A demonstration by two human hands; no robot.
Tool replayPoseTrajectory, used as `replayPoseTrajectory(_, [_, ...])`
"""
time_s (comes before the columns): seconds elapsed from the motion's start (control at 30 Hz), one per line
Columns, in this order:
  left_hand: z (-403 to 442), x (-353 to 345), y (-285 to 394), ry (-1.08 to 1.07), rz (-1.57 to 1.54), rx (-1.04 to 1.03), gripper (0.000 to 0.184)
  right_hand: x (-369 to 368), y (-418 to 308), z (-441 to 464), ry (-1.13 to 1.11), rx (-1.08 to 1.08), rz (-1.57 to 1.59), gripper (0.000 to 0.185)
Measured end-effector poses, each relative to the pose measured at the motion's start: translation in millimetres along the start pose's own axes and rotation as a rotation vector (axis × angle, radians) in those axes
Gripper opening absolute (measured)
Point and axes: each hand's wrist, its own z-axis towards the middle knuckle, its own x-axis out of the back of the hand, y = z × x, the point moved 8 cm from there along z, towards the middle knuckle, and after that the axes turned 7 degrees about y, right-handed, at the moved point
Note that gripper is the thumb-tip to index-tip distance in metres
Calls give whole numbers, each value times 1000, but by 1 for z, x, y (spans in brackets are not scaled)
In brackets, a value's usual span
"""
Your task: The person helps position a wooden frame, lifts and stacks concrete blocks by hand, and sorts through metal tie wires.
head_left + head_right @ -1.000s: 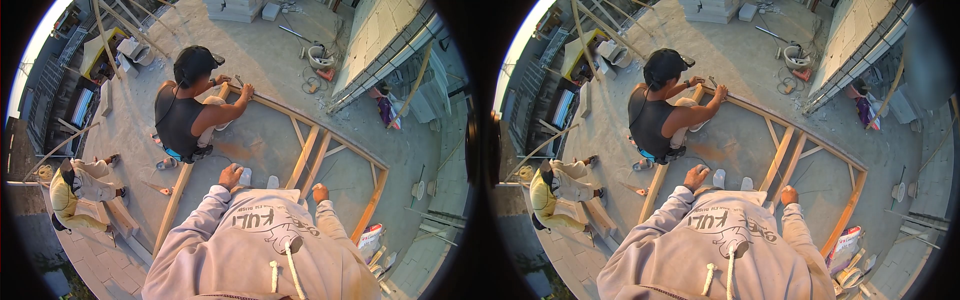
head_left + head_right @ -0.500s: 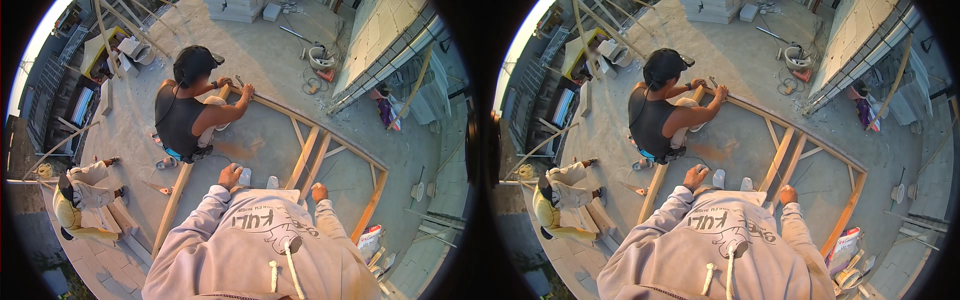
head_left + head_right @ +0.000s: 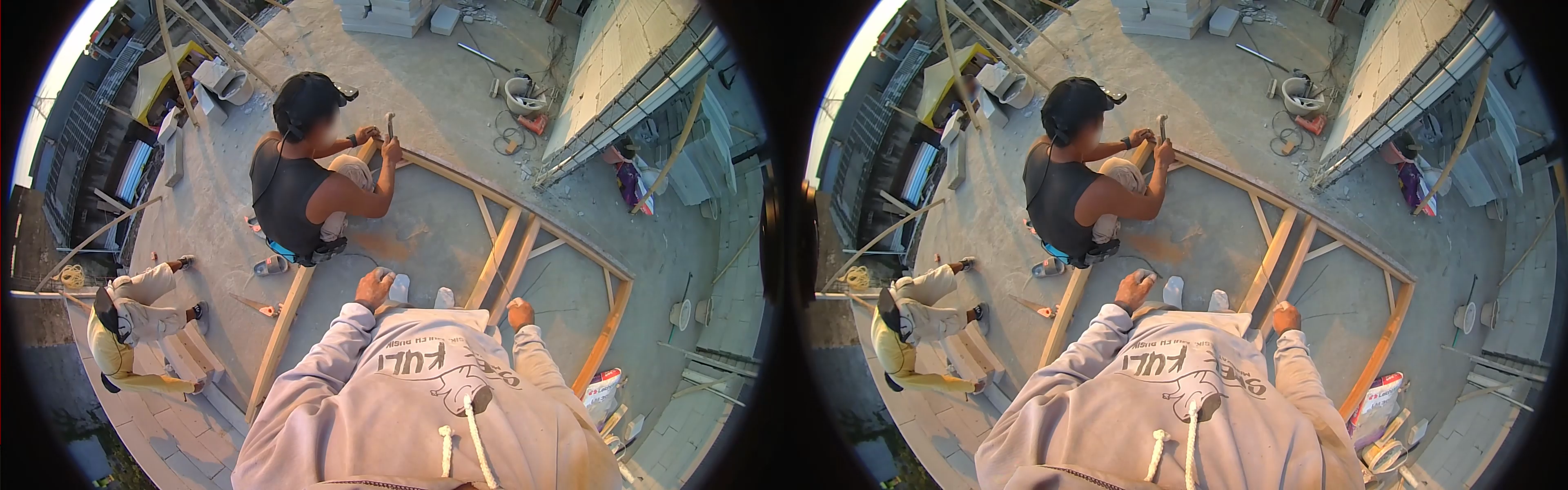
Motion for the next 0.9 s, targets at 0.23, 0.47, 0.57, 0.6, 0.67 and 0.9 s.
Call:
replayPoseTrajectory(0.23, [1, -2, -2, -5, -8, 5, 32, 2, -5, 0, -23, 8, -12, 25])
replayPoseTrajectory(0.47, [0, -1, -3, -1, 0, 6, 33, -2, 2, 2, -41, 15, -1, 25])
replayPoseTrajectory(0.57, [-1, 0, -1, -1, 9, 0, 33, 0, 0, 0, -39, -1, -14, 25])
replayPoseTrajectory(0.6, [-1, 0, 0, 1, 8, -11, 33, 1, 0, 1, -40, -3, -15, 25])
replayPoseTrajectory(0.67, [-2, 0, -1, 2, 11, -15, 33, 1, -1, 0, -40, -6, -19, 25])
replayPoseTrajectory(0.9, [-3, 0, -6, -2, 17, -3, 33, 6, -7, -4, -46, -32, -6, 25])
